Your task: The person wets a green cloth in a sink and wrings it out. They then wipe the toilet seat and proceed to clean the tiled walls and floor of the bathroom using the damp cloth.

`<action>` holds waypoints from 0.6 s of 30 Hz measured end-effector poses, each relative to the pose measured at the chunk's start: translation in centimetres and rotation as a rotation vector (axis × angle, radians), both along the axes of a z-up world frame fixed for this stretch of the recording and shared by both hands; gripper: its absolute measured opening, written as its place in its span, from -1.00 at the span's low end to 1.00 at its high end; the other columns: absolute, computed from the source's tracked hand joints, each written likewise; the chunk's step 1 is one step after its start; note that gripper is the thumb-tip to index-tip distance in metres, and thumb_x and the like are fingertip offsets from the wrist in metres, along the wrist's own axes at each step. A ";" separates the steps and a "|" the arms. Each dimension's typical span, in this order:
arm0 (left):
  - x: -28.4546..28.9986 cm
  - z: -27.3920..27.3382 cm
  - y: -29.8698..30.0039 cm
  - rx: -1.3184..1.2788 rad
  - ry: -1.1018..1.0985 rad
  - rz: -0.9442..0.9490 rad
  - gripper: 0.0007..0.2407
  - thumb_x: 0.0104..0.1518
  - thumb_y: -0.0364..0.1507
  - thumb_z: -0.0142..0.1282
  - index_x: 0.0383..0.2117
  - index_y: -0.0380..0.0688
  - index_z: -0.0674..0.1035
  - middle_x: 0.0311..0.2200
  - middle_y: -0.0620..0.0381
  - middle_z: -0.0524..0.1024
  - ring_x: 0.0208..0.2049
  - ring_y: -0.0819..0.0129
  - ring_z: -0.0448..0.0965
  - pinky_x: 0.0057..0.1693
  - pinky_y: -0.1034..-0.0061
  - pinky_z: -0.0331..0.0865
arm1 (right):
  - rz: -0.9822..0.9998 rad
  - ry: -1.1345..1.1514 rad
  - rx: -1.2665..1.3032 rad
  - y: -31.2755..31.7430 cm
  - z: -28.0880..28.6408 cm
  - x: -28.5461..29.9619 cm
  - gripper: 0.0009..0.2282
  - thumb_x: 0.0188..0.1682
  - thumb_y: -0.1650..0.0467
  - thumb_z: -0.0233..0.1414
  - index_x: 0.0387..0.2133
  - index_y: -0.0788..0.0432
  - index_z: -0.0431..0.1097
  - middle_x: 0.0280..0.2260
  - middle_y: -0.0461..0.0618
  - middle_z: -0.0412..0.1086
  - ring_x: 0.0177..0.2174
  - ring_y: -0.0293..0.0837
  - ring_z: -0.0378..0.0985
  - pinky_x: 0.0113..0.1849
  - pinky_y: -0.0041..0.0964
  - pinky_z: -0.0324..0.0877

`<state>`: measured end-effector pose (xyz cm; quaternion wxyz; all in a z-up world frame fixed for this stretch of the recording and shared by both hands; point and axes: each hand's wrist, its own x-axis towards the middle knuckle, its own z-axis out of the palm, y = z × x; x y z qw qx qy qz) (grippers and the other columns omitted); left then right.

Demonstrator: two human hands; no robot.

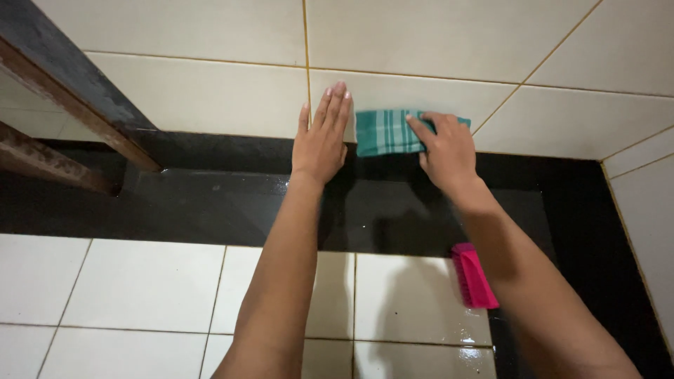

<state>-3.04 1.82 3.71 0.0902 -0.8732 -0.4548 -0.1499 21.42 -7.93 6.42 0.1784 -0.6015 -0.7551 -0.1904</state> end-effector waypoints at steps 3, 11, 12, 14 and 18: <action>0.0 -0.5 0.2 0.030 0.021 0.004 -0.17 0.06 -0.31 0.20 0.47 -0.02 -0.05 0.50 0.21 -0.24 0.50 0.33 -0.21 0.47 0.10 -0.09 | 0.017 0.021 0.008 0.6 0.4 -0.6 -0.39 -0.36 0.52 0.18 0.12 0.03 0.48 0.02 0.03 0.39 -0.02 0.09 0.38 -0.09 -0.02 0.35; -0.5 0.8 -0.5 -0.029 0.022 -0.007 -0.15 0.06 -0.27 0.23 0.46 -0.02 -0.07 0.50 0.18 -0.23 0.50 0.29 -0.21 0.47 0.10 -0.10 | -0.124 -0.166 -0.122 0.6 -5.3 2.6 -0.46 -0.35 0.51 0.20 0.03 -0.03 0.52 -0.04 -0.01 0.42 -0.04 0.06 0.40 -0.07 -0.05 0.32; -0.6 0.7 -0.4 -0.035 0.028 -0.012 -0.15 0.06 -0.26 0.24 0.46 -0.03 -0.07 0.50 0.16 -0.23 0.49 0.27 -0.21 0.46 0.08 -0.10 | -0.137 -0.175 -0.122 0.4 -5.4 2.6 -0.49 -0.32 0.51 0.20 0.01 -0.06 0.53 -0.04 -0.03 0.42 -0.04 0.04 0.41 -0.04 -0.06 0.32; -0.8 0.2 -0.1 -0.020 0.027 -0.007 -0.15 0.06 -0.27 0.24 0.47 -0.03 -0.07 0.50 0.16 -0.22 0.50 0.27 -0.20 0.46 0.08 -0.10 | -0.103 -0.150 -0.079 0.3 -4.1 1.8 -0.47 -0.32 0.52 0.20 0.02 -0.06 0.53 -0.03 -0.04 0.42 -0.03 0.04 0.41 -0.05 -0.07 0.32; -0.7 0.4 -0.1 -0.033 0.010 0.012 -0.14 0.05 -0.24 0.25 0.46 -0.05 -0.06 0.50 0.16 -0.22 0.51 0.26 -0.21 0.46 0.06 -0.10 | -0.020 -0.019 0.051 0.1 -0.2 -0.3 -0.41 -0.35 0.54 0.21 0.08 -0.02 0.52 -0.01 -0.03 0.42 -0.04 0.05 0.42 -0.06 -0.03 0.33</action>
